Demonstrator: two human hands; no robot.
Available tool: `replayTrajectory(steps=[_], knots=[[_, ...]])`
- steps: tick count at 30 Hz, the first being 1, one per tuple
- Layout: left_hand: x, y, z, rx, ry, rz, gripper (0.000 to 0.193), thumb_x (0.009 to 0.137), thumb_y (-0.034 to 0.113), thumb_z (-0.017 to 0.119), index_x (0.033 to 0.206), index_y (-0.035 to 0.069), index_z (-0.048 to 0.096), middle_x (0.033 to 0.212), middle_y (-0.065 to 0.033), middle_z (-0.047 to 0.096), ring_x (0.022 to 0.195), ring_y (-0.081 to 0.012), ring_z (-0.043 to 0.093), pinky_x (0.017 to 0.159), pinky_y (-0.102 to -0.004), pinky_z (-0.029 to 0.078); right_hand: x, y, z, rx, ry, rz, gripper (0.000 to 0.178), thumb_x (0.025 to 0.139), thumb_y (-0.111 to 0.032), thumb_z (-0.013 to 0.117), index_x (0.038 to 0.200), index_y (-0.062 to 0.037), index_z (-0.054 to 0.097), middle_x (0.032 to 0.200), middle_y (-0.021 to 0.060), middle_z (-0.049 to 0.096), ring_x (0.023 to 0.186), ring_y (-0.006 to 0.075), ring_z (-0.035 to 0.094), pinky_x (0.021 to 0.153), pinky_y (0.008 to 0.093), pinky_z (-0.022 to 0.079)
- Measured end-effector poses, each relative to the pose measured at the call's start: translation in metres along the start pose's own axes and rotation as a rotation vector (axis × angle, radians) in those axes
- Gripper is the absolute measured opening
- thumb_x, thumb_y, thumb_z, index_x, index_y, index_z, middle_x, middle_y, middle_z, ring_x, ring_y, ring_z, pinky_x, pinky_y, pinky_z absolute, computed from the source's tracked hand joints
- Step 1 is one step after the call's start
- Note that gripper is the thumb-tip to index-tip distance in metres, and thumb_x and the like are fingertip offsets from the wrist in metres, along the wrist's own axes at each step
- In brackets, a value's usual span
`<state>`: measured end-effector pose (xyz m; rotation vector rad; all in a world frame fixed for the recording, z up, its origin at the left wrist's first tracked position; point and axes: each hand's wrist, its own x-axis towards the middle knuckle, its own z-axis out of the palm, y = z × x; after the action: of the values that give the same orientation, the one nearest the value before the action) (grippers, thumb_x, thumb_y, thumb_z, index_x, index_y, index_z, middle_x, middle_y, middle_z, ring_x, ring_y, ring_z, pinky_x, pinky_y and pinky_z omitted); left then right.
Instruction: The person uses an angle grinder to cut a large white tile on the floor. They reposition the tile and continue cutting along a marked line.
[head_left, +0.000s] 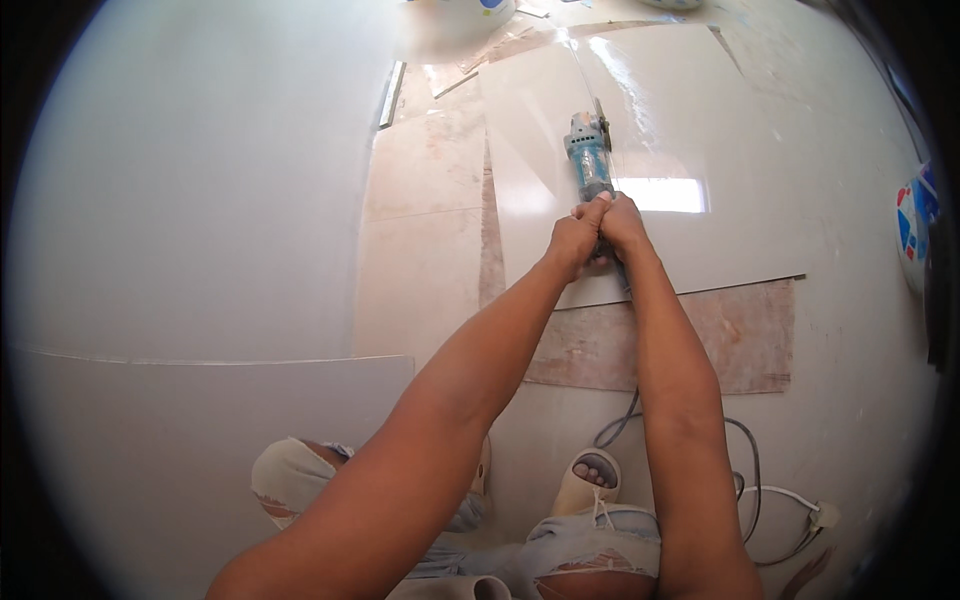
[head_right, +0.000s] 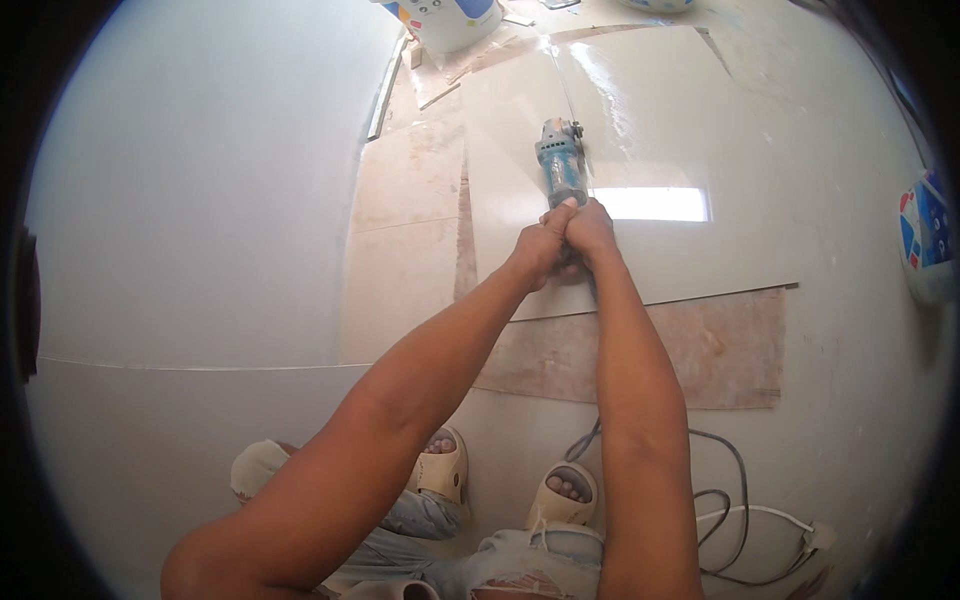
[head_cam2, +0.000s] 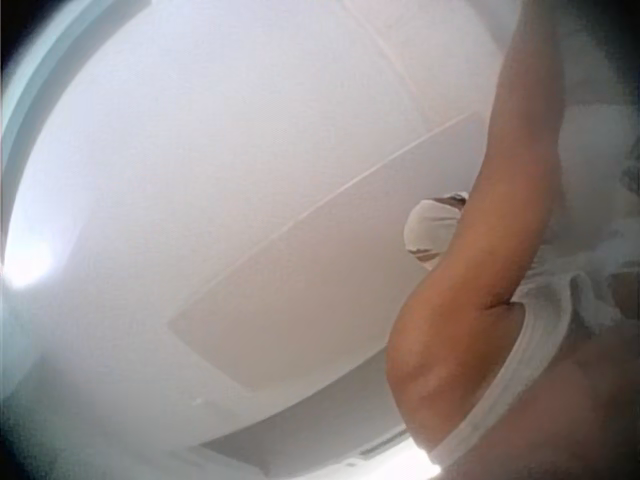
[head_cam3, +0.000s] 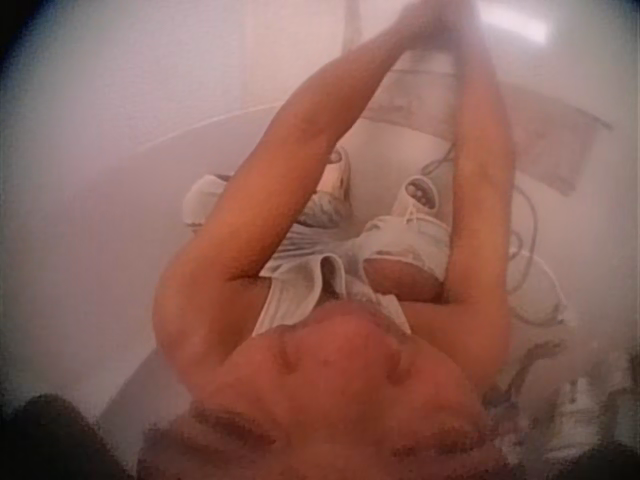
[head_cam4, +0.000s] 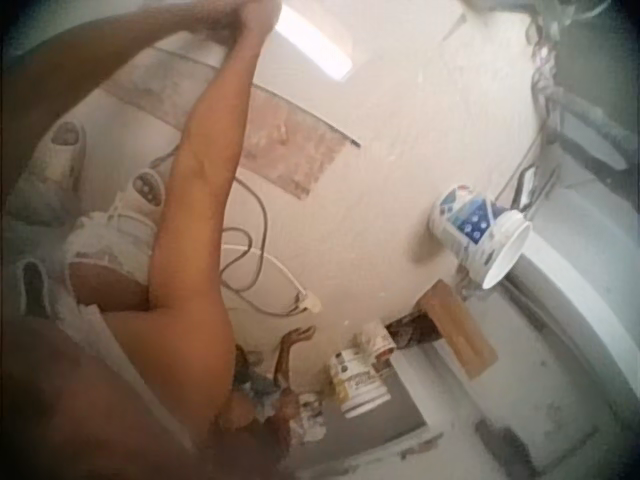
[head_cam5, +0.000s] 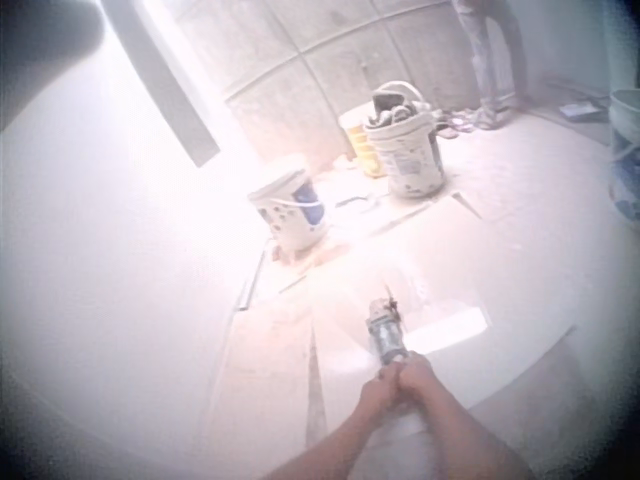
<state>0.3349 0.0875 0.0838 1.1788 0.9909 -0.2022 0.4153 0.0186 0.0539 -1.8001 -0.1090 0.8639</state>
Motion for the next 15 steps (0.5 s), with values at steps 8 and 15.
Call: replayTrajectory(steps=[8, 15], knots=[[0.000, -0.002, 0.004, 0.045, -0.014, 0.015, 0.070, 0.089, 0.065, 0.060, 0.136, 0.014, 0.051, 0.120, -0.0072, 0.059, 0.101, -0.0229, 0.060, 0.079, -0.0411, 0.054, 0.021, 0.029, 0.003, -0.075, 0.138, -0.022, 0.067, 0.062, -0.030, 0.087, 0.107, 0.0123, 0.060, 0.096, 0.0230, 0.070, 0.086, 0.0299, 0.070, 0.074, 0.0405, 0.058], [-0.007, -0.005, -0.003, 0.024, -0.025, 0.011, 0.073, 0.090, 0.067, 0.059, 0.135, 0.010, 0.052, 0.126, -0.0090, 0.058, 0.102, -0.0253, 0.059, 0.078, -0.0406, 0.051, -0.008, 0.005, -0.001, -0.147, -0.004, 0.062, 0.058, 0.086, -0.035, 0.067, 0.124, 0.0083, 0.055, 0.122, 0.0314, 0.063, 0.116, 0.0407, 0.063, 0.094, 0.0457, 0.054]])
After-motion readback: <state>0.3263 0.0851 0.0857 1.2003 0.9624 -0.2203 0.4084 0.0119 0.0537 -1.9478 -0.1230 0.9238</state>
